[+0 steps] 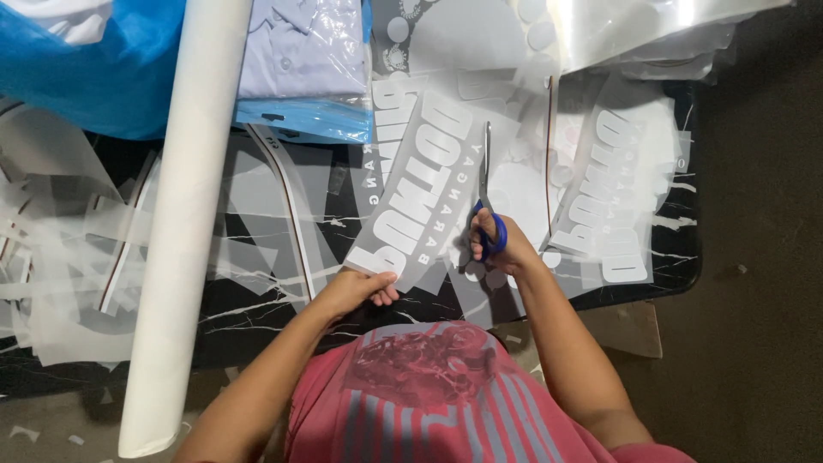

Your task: The person uses scissors to cut out individual sticker designs from a large sheet of vinyl. They repeatedly trim around the edges of the printed text and shapes, separating them from the backing sheet.

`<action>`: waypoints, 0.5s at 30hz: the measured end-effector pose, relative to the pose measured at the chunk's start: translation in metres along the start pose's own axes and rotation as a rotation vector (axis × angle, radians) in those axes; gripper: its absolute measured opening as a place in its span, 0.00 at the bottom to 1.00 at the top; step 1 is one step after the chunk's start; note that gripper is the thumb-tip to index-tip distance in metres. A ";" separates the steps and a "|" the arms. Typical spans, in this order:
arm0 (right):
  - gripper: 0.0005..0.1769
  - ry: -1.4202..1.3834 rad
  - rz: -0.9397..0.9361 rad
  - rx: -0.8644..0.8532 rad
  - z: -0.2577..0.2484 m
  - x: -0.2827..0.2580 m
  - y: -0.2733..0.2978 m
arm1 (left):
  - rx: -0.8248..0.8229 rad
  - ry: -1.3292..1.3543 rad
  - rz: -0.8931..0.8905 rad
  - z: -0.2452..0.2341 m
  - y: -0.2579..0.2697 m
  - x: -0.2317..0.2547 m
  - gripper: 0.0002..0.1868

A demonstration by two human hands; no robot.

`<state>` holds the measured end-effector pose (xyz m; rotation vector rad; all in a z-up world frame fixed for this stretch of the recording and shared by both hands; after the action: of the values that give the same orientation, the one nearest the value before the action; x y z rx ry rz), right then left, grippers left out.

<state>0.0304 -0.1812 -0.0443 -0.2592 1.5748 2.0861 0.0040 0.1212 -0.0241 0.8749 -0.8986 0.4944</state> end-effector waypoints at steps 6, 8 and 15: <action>0.36 -0.151 0.042 -0.129 0.011 -0.012 0.009 | -0.037 -0.059 -0.065 -0.018 0.015 0.001 0.13; 0.35 -0.110 0.041 -0.065 0.006 -0.011 0.005 | -0.046 -0.050 -0.076 -0.026 0.015 -0.008 0.14; 0.33 -0.069 -0.016 -0.051 -0.013 -0.004 -0.009 | -0.113 -0.112 -0.140 -0.035 0.023 -0.013 0.14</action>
<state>0.0365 -0.1925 -0.0539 -0.2148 1.4770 2.1021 -0.0025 0.1625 -0.0359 0.8613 -0.9506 0.2728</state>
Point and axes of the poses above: each hand's wrist, its own y-axis away from the middle knuckle, its own z-axis out of the palm, x = y × z, the point moved 6 cm from there along -y, towards the middle knuckle, and after that the axes turned 13 degrees about z, right-handed, at the moved point
